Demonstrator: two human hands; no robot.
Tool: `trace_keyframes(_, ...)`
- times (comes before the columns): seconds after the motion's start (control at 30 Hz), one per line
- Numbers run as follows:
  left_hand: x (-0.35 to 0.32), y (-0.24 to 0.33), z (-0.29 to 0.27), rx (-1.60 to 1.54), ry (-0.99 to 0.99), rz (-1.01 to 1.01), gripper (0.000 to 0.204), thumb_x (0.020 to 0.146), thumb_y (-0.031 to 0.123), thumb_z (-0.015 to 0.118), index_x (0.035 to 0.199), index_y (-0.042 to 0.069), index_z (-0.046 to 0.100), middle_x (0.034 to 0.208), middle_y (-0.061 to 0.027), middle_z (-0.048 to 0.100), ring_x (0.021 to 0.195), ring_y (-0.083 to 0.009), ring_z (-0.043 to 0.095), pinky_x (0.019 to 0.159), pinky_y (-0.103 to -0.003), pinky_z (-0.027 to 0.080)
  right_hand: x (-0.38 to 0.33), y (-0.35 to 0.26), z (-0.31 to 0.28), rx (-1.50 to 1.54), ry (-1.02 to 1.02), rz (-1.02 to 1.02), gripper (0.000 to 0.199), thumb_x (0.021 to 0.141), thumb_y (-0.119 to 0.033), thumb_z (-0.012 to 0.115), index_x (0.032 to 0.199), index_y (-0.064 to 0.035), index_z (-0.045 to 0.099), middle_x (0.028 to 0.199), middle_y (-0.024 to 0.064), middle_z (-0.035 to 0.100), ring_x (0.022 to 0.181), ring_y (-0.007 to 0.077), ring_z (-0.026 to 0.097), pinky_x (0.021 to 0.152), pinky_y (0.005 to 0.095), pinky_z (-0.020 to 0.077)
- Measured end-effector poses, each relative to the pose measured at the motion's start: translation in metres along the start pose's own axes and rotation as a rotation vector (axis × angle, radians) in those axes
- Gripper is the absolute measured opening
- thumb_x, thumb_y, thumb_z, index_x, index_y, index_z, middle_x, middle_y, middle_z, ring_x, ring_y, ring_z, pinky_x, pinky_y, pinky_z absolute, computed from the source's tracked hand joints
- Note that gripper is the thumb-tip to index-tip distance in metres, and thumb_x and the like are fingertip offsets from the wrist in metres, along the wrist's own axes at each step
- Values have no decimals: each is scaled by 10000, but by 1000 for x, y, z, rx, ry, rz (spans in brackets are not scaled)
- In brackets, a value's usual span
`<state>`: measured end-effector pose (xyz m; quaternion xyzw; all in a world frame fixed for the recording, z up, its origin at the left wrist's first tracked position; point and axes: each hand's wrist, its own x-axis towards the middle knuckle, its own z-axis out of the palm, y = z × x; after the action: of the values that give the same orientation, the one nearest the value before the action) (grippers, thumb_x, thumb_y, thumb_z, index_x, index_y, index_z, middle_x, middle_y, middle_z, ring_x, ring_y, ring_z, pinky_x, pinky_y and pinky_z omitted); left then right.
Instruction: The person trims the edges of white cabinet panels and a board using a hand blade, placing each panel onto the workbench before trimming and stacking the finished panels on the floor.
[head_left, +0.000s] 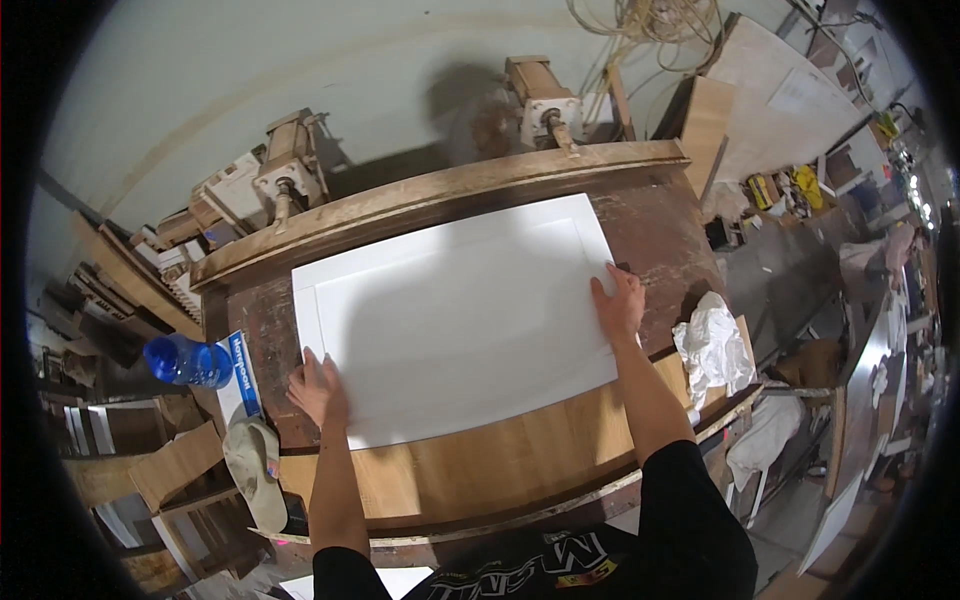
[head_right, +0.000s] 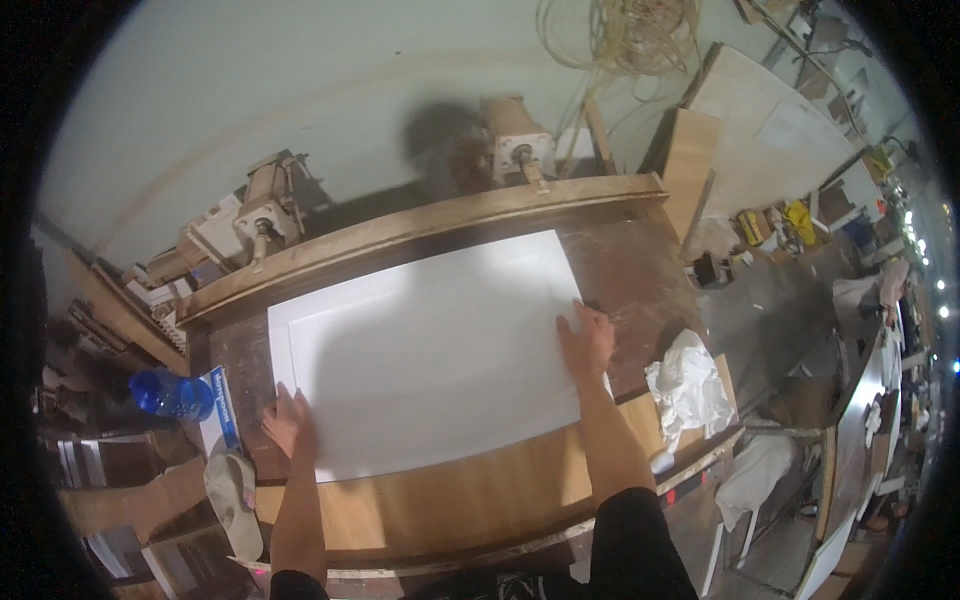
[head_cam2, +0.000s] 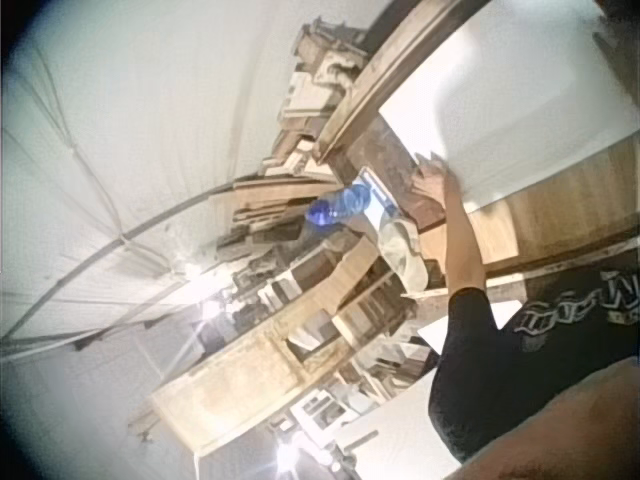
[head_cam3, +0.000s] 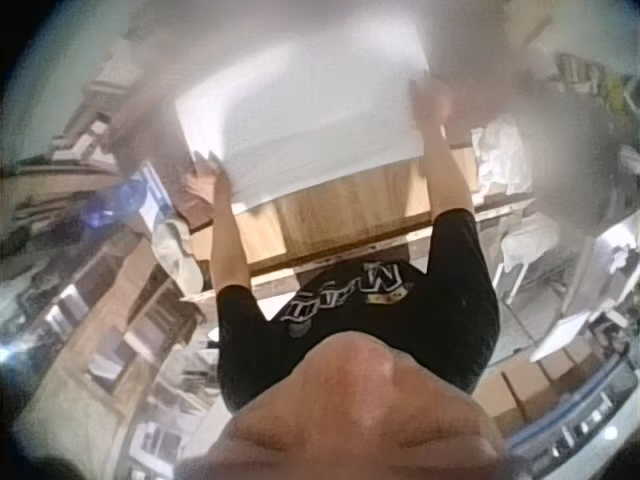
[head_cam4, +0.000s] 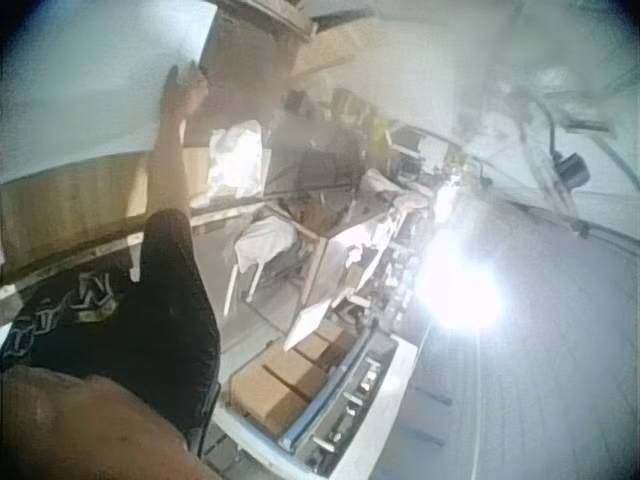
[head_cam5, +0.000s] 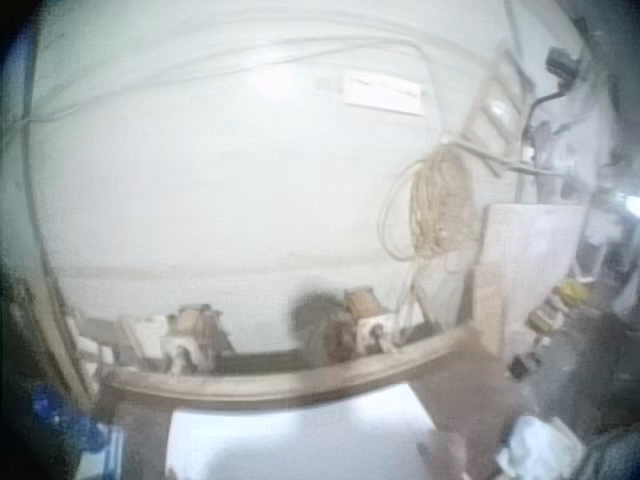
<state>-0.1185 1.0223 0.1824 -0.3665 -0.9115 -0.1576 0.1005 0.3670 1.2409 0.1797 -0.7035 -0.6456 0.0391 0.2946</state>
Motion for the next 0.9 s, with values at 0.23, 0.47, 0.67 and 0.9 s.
trace_keyframes(0.23,-1,4,3,-83,-94,-9,475,930,378,576,1351,157,576,1241,-170,542,1186,-361,492,1063,-531,318,0,3,-4,-29,26,2,422,794,-338,752,1185,-201,676,1118,58,615,1059,294,549,927,417,442)
trace_keyframes(0.47,-2,-4,3,-107,-57,28,480,929,385,579,1340,139,585,1199,-167,546,1144,-358,502,1036,-520,339,-2,-1,-4,-54,23,23,411,795,-355,750,1173,-212,676,1122,45,608,1082,275,542,951,435,408)
trace_keyframes(0.67,-2,0,-1,-95,-52,14,472,921,360,599,1327,121,594,1198,-181,548,1135,-369,497,1014,-513,355,-2,-4,-2,-76,4,39,430,784,-370,753,1167,-192,673,1148,45,620,1110,278,547,944,446,413)
trace_keyframes(0.9,0,-11,17,-80,85,138,427,867,321,657,1249,132,655,1071,-180,605,1002,-376,560,915,-526,410,2,16,4,-130,41,-23,445,780,-372,750,1174,-181,675,1125,69,644,1057,304,596,921,464,469)
